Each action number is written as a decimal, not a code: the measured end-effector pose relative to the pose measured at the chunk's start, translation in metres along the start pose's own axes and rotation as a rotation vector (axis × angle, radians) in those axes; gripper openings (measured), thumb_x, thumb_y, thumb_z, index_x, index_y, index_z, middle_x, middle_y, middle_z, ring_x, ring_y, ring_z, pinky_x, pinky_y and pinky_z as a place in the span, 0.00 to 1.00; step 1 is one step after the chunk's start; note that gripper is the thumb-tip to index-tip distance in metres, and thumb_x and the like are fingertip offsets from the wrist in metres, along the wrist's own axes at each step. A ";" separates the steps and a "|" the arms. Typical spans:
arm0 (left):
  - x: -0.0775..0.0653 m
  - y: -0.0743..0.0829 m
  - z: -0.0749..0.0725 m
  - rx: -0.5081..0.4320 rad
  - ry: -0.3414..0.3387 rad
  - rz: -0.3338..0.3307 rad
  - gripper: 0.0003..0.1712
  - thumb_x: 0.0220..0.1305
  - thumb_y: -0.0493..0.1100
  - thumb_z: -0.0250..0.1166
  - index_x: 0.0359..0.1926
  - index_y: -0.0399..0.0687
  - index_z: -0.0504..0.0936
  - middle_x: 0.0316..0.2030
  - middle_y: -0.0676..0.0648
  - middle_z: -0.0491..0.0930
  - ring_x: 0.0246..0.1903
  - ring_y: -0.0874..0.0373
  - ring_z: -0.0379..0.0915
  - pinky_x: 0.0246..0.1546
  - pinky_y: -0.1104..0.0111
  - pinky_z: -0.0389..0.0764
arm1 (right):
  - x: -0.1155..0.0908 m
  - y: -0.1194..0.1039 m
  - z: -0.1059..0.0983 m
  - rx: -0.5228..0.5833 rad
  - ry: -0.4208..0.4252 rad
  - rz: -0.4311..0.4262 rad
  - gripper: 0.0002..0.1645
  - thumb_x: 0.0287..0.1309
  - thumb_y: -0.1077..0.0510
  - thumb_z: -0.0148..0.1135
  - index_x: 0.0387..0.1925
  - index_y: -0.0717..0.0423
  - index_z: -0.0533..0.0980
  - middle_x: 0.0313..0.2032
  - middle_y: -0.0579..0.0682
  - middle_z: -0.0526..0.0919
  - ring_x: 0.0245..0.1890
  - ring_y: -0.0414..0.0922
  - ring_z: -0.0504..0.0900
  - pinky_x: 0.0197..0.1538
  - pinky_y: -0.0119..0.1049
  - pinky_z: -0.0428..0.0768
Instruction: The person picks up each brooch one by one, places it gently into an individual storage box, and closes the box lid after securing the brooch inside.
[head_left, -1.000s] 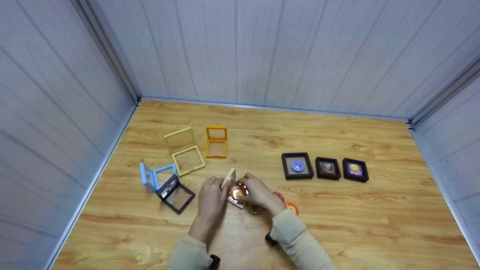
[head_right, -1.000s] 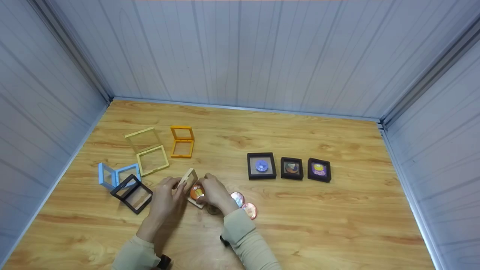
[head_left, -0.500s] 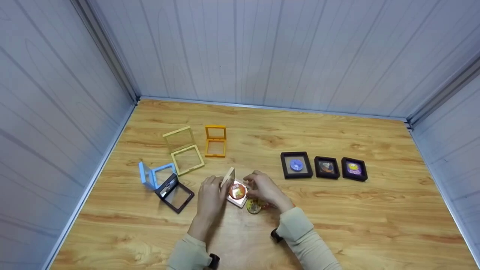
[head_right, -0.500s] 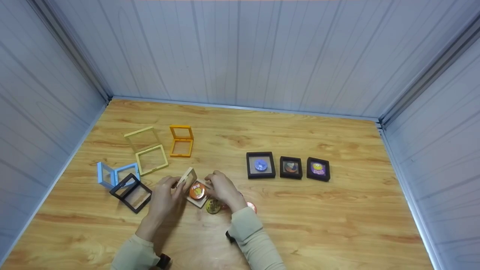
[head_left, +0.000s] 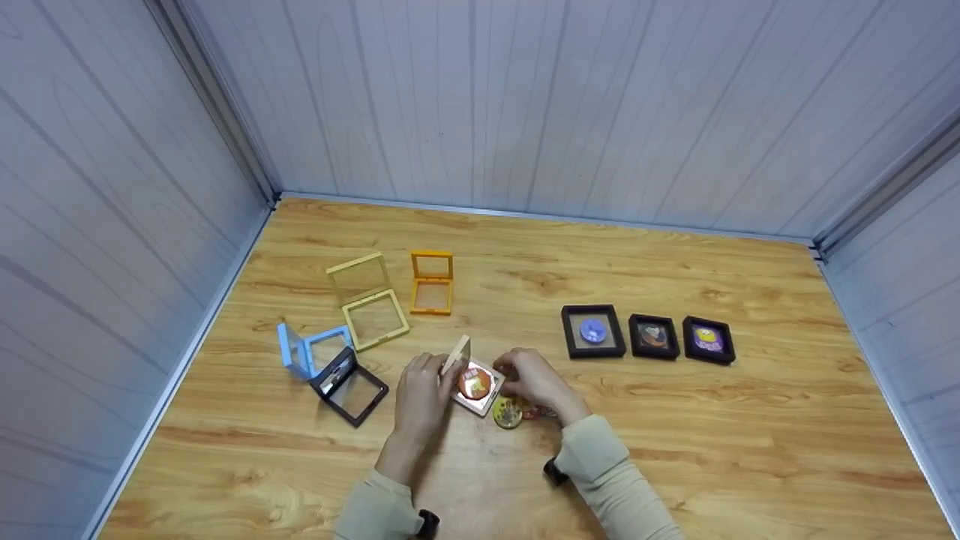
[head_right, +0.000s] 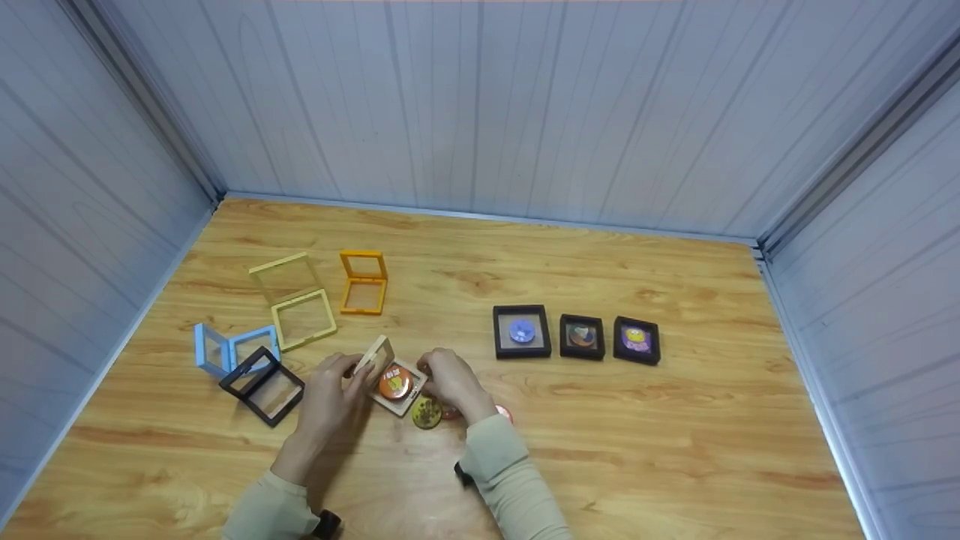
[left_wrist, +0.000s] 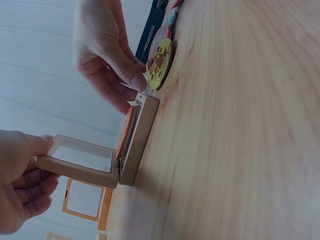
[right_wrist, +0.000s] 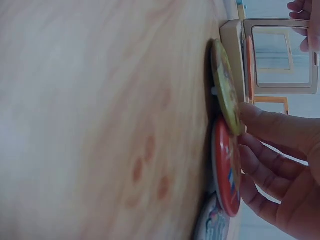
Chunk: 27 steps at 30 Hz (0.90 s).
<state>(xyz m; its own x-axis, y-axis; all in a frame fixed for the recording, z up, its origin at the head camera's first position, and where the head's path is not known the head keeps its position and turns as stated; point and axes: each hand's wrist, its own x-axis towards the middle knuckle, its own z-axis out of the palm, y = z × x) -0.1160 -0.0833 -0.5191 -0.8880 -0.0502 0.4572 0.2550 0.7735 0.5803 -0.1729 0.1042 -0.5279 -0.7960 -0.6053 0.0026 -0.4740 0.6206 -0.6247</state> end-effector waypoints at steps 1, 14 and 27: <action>0.000 0.000 0.000 -0.003 -0.003 -0.001 0.12 0.53 0.43 0.64 0.32 0.36 0.81 0.23 0.47 0.75 0.27 0.53 0.71 0.31 0.61 0.71 | 0.000 0.000 0.000 -0.006 0.003 -0.006 0.16 0.39 0.66 0.67 0.36 0.66 0.78 0.31 0.54 0.78 0.31 0.47 0.75 0.37 0.38 0.73; -0.003 0.005 0.003 -0.049 -0.024 0.015 0.09 0.56 0.39 0.61 0.32 0.35 0.81 0.23 0.48 0.75 0.26 0.55 0.71 0.29 0.64 0.72 | 0.000 0.003 0.003 -0.003 0.012 -0.022 0.10 0.39 0.68 0.65 0.30 0.64 0.78 0.25 0.52 0.78 0.27 0.44 0.75 0.33 0.35 0.73; -0.013 0.016 0.014 -0.109 -0.070 0.044 0.08 0.52 0.38 0.64 0.32 0.37 0.81 0.24 0.50 0.75 0.26 0.59 0.68 0.27 0.69 0.72 | 0.000 0.004 0.003 0.016 0.011 -0.005 0.09 0.42 0.67 0.65 0.30 0.63 0.78 0.26 0.52 0.79 0.26 0.43 0.76 0.33 0.34 0.74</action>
<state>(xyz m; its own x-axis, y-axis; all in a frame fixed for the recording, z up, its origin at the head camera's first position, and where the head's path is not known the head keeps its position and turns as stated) -0.1059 -0.0619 -0.5250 -0.8986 0.0291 0.4378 0.3309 0.7003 0.6326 -0.1735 0.1048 -0.5329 -0.7978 -0.6027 0.0137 -0.4714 0.6095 -0.6374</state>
